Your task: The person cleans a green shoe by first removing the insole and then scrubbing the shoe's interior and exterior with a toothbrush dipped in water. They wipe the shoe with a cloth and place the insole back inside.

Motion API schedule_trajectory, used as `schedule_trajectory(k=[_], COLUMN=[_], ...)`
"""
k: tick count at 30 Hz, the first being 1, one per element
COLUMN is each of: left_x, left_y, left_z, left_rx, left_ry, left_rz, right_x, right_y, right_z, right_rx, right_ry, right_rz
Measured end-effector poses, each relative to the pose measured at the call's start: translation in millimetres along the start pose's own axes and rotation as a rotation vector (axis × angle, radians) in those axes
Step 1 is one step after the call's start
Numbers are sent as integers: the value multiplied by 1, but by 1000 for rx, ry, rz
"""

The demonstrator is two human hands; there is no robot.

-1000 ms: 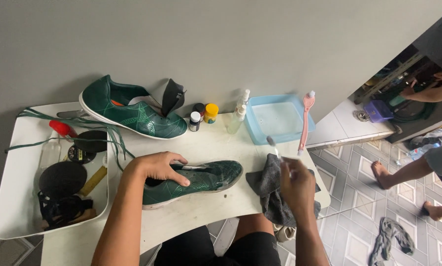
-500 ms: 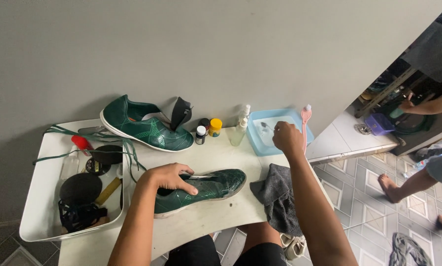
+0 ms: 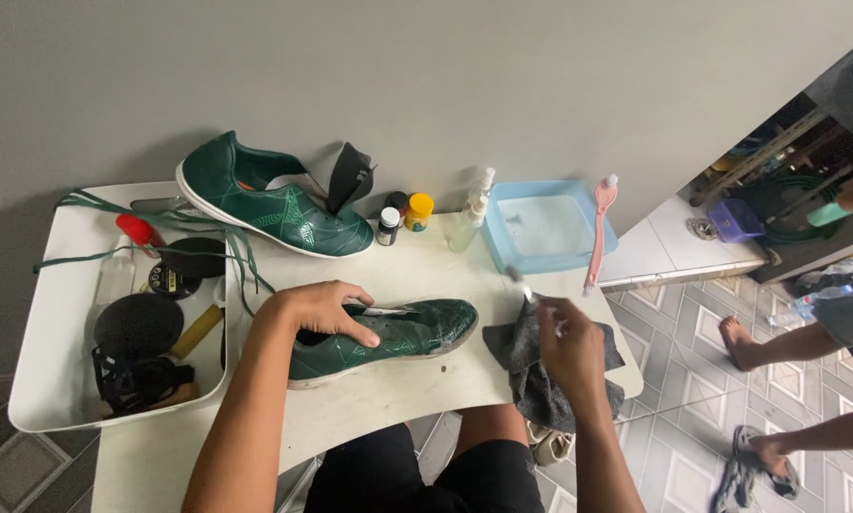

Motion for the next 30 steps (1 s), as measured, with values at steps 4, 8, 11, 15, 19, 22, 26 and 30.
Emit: schedule_trajectory(k=[4,8,11,15,19,22,26,30], left_x=[-5,-5,-7,-5,-5,-5,-6,-7], left_y=[-7,-6,-8,-8,-8,-5,-9,-9], left_z=[1,3,3,3,4,2,2,0], left_rx=[31,65,60,68,78,62,71,79], left_ry=[8,4,13,-3,-18,-4,-10,-27], left_rz=[-39,-63,-90,-81,-76,-76,-95,-77], right_x=[14,21,6,6,-3,-25,-17,-9], right_y=[-37,-65,-53,-62,-62,-67,-69,-65], right_z=[18,37,33,42,46,61,59,46], right_rx=[70,167,13,78,34,45,55,-60], right_ry=[232,368,220,362,328,346,401,320], right_rz=[-54,-270,-73,-220,-221,-257,-359,-163])
Point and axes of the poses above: each hand's wrist, its own y-axis towards the middle knuckle, its own z-axis out of the palm, x = y × z, the point moved 4 cm from there along y, towards the middle knuckle, and after that the axes turned 10 degrees about -z, right-handed, at the moved point
